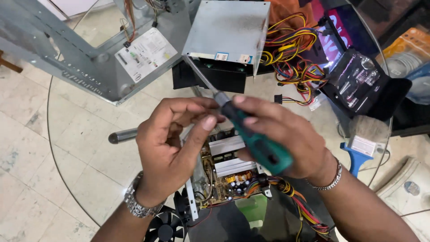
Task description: The person assembles a computer power supply unit on a glass table. They connect several multi-colored wires to the unit's circuit board and then use a screwdriver to tighten screws on the metal casing.
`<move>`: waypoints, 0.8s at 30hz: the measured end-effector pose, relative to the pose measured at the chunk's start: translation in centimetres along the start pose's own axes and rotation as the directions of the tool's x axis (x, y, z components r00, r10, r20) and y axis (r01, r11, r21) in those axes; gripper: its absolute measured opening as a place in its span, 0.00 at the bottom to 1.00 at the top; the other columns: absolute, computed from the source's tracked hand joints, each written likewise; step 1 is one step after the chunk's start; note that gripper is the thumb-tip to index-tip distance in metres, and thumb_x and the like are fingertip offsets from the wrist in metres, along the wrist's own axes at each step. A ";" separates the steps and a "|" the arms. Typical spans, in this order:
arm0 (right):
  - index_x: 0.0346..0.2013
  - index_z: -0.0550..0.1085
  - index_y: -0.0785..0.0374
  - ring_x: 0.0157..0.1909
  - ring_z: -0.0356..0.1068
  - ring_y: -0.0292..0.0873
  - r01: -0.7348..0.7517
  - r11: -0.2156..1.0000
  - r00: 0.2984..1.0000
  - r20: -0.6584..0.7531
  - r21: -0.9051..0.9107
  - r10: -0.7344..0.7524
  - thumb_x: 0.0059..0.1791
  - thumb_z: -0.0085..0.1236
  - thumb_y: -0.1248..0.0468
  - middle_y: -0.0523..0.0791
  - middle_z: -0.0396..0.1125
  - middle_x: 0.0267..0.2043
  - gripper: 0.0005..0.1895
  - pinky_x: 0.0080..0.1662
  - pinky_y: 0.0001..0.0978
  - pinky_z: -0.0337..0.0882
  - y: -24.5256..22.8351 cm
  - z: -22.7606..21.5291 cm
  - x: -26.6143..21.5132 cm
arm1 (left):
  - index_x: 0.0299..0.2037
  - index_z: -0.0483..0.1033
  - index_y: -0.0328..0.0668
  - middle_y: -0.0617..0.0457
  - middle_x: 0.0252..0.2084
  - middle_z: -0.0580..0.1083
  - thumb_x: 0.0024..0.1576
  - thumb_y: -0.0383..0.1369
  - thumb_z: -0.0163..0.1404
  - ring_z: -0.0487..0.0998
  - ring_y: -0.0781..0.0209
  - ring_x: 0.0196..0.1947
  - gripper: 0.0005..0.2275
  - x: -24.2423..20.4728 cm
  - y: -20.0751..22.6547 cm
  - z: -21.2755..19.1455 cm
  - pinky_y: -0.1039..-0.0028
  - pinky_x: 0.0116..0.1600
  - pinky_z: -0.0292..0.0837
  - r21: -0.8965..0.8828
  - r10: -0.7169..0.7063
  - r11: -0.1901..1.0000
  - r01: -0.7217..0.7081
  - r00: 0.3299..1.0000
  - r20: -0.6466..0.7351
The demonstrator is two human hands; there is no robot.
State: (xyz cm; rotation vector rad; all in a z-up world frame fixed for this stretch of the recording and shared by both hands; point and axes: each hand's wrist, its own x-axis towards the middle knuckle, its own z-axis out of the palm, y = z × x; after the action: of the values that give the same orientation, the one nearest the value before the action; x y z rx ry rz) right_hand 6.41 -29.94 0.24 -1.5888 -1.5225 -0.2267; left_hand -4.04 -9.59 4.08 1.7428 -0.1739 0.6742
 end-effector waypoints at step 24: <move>0.57 0.66 0.73 0.32 0.65 0.45 -0.353 0.843 0.935 -0.125 -0.405 0.331 0.59 0.59 0.64 0.48 0.65 0.46 0.17 0.37 0.35 0.66 4.1 -4.2 0.1 | 0.48 0.76 0.35 0.50 0.45 0.77 0.62 0.37 0.51 0.79 0.53 0.44 0.13 0.8 -4.5 -2.3 0.64 0.49 0.74 0.465 -0.237 0.869 -0.169 0.683 0.691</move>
State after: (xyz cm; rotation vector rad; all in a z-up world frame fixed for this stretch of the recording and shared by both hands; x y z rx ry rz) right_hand 11.82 -32.14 0.82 -2.1519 -1.1676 -0.4120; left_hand -2.10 -5.92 1.03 2.4549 -0.5623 -0.0921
